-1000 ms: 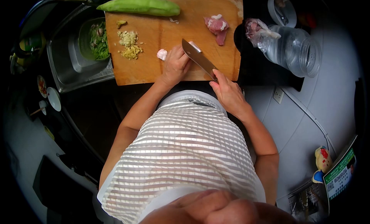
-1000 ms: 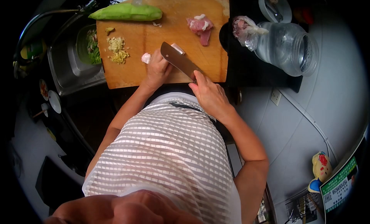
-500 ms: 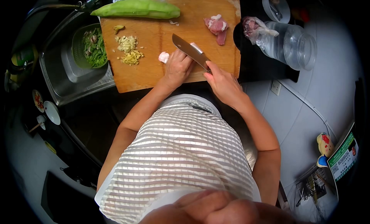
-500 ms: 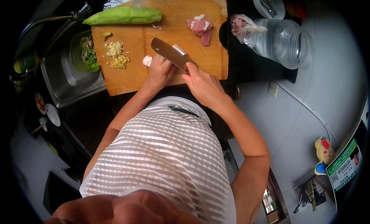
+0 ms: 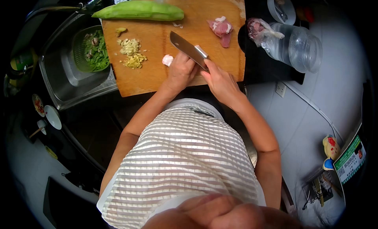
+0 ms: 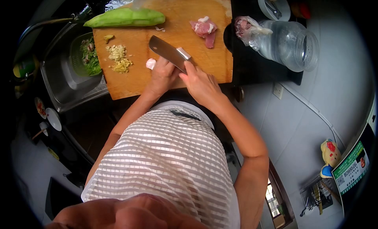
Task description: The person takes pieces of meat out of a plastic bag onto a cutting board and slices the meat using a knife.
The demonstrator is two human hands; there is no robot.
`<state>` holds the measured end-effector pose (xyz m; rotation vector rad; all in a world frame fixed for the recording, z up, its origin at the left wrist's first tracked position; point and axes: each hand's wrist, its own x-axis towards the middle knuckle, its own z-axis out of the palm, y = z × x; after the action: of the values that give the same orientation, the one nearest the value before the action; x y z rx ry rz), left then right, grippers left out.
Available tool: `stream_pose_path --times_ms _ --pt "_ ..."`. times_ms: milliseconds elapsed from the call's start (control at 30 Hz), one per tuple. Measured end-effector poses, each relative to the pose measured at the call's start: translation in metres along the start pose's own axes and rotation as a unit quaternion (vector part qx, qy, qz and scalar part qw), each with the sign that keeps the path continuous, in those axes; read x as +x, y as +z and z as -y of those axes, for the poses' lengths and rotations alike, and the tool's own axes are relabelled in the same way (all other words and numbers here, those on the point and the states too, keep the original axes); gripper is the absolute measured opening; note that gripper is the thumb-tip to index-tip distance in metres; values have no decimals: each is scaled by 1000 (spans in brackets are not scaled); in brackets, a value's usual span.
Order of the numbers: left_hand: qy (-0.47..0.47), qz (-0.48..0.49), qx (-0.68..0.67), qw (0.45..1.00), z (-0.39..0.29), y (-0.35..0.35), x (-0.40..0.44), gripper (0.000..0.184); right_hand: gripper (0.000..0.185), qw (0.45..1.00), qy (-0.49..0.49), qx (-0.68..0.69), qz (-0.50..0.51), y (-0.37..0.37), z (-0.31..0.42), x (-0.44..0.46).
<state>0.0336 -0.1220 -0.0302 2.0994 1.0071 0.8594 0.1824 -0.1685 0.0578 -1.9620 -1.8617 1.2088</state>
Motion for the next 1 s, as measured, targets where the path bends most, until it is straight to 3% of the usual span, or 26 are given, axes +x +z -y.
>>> stream_pose_path --times_ms 533,733,1000 --pt "19 20 20 999 -2 2 5 25 29 996 23 65 -55 3 -33 -37" --pt "12 21 8 1000 -2 3 5 20 30 995 26 98 -12 -6 -16 4" --pt "28 6 24 999 -1 0 5 20 34 998 36 50 -23 -1 -44 -38"
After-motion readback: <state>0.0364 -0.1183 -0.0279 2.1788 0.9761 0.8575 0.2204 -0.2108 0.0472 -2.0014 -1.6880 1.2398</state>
